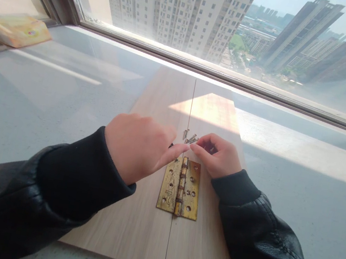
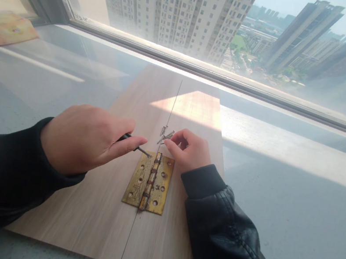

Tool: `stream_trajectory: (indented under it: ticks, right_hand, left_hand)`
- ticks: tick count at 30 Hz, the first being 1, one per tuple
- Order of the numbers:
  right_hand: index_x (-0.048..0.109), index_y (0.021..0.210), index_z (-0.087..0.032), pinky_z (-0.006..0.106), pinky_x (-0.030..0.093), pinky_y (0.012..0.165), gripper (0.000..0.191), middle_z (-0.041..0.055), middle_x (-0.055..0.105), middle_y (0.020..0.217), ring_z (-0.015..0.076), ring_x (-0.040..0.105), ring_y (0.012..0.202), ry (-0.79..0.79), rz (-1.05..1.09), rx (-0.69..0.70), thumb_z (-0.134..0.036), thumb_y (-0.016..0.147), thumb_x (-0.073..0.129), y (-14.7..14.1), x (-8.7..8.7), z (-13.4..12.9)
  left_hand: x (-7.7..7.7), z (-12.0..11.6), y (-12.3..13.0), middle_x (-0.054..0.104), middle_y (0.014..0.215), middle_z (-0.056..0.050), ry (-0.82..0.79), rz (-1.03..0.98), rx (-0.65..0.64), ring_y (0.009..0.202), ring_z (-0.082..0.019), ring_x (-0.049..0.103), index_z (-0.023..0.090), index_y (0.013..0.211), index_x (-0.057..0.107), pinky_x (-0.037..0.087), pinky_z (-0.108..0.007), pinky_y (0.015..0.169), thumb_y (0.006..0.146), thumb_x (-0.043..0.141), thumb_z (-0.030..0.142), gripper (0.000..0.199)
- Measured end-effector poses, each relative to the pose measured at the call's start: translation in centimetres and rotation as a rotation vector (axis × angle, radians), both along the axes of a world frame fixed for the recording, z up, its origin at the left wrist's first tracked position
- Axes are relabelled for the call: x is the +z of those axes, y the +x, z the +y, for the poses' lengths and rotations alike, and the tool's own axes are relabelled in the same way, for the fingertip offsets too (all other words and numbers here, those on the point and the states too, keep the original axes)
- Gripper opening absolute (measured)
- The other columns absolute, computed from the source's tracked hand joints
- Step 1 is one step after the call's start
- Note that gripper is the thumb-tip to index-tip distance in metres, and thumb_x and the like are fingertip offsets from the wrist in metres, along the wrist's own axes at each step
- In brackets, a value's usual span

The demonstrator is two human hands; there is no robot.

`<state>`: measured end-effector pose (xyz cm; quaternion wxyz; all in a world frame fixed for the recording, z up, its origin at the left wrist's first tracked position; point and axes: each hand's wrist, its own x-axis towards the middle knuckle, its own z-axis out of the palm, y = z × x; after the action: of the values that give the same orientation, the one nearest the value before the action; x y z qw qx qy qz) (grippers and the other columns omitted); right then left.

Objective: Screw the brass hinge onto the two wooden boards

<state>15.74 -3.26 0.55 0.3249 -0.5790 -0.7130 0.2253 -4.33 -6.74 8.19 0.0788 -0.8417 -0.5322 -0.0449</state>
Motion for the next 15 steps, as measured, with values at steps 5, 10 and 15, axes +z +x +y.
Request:
stream_trajectory:
  ticks: [5,10,15]
  right_hand:
    - [0.061,0.067,-0.016,0.026,0.034,0.051,0.017,-0.0024,0.053,0.054,0.0093,0.041,0.05,0.001,0.001,0.002,-0.033,0.07,0.064,0.0,0.0,0.0]
    - [0.062,0.067,-0.016,0.026,0.035,0.051,0.017,-0.0019,0.055,0.056,0.0092,0.041,0.049,0.002,0.014,0.014,-0.032,0.069,0.065,0.0,0.0,0.1]
    - [0.061,0.068,-0.016,0.027,0.036,0.051,0.018,-0.0009,0.058,0.058,0.0099,0.043,0.051,0.044,0.075,0.017,-0.034,0.07,0.066,0.1,0.3,0.0]
  left_hand:
    - [0.0,-0.2,0.2,0.054,0.053,-0.003,-0.014,0.002,-0.136,0.045,-0.015,0.049,0.016,0.07,0.053,0.016,-0.025,0.043,0.089,0.032,0.047,0.042]
    - [-0.6,-0.2,0.2,0.056,0.061,-0.001,0.01,-0.114,-0.289,0.049,-0.014,0.05,0.016,0.08,0.051,0.022,-0.024,0.044,0.087,0.045,0.036,0.022]
    - [-1.5,0.4,0.2,0.046,0.052,0.005,0.009,-0.486,-0.378,0.045,-0.008,0.039,0.016,0.07,0.049,0.028,-0.021,0.046,0.08,0.057,0.037,0.024]
